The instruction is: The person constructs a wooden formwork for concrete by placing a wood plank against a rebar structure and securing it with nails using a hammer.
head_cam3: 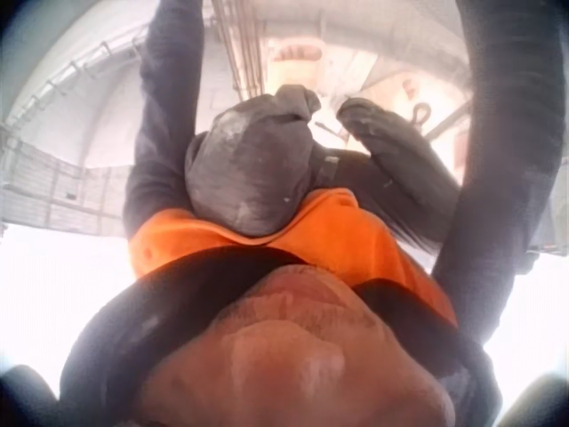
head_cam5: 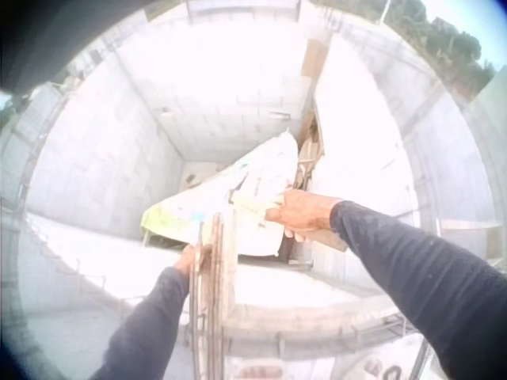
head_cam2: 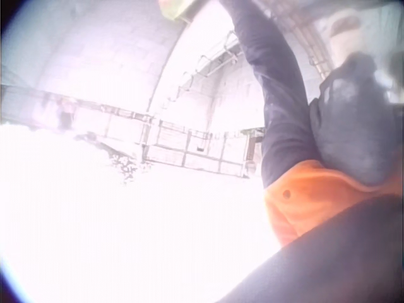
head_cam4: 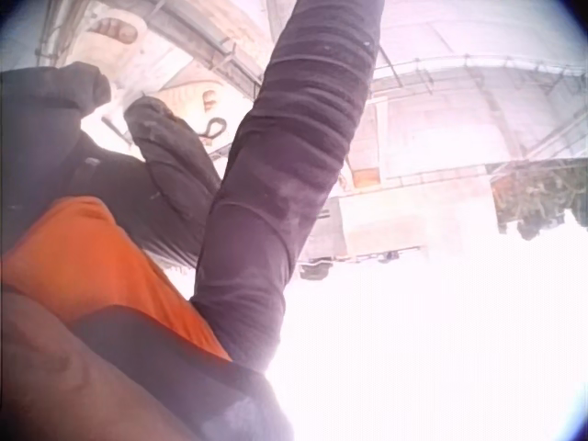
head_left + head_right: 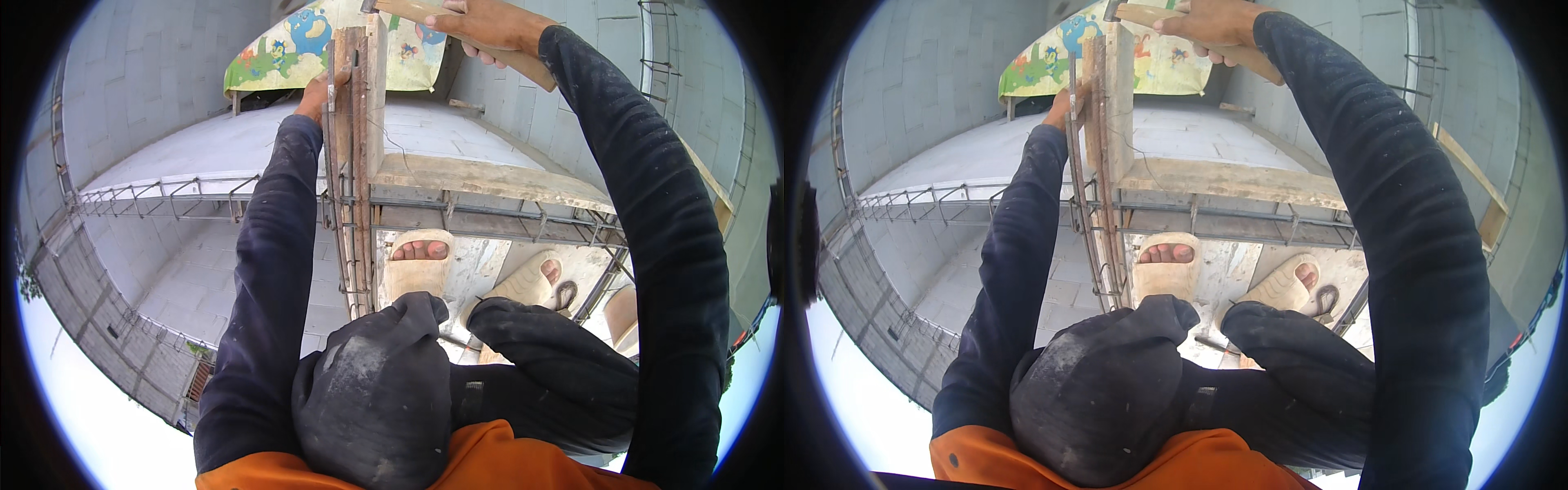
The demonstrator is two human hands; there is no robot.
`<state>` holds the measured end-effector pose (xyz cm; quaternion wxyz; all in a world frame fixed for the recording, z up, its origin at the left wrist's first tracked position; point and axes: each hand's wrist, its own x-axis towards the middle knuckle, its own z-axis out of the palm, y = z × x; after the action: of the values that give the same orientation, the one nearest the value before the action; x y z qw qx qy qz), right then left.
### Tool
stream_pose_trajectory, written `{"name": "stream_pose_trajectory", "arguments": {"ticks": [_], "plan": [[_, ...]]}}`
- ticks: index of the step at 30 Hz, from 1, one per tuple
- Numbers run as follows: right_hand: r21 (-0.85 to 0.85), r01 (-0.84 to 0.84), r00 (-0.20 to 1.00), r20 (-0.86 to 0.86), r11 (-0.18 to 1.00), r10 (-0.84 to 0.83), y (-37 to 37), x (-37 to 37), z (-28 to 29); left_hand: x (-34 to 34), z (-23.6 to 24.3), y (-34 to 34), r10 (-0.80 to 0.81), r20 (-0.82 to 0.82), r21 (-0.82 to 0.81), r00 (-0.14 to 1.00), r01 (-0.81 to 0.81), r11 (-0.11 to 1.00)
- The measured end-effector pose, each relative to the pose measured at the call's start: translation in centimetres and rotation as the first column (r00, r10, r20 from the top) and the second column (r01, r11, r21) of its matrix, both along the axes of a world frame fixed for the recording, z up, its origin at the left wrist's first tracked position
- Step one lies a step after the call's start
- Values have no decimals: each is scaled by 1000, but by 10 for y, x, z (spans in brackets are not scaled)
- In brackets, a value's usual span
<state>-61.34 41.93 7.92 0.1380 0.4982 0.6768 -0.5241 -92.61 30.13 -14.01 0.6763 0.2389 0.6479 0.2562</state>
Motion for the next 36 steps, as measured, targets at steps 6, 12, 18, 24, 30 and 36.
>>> {"name": "stream_pose_trajectory", "arguments": {"ticks": [6,12,18,24,30,36], "plan": [[-16,20,1000,20,1000,-19,-2,-24,27,-20,50,0,-2,-116,-9,993,1,1000],[33,-13,998,67,999,11,-5,-15,17,-5,46,-1,-102,-222,58,970,117,991],[408,144,989,-24,902,-147,-91,11,7,-14,34,1,-2,-19,-44,1000,1,999],[262,78,997,-44,962,-68,-218,56,5,-29,33,0,21,27,-156,999,-17,988],[333,-26,1000,11,943,24,-252,43,-18,-3,32,1,-12,-43,-136,999,6,991],[379,-78,995,-27,922,95,-240,5,-45,-72,1,9,-6,-130,36,992,11,999]]}}
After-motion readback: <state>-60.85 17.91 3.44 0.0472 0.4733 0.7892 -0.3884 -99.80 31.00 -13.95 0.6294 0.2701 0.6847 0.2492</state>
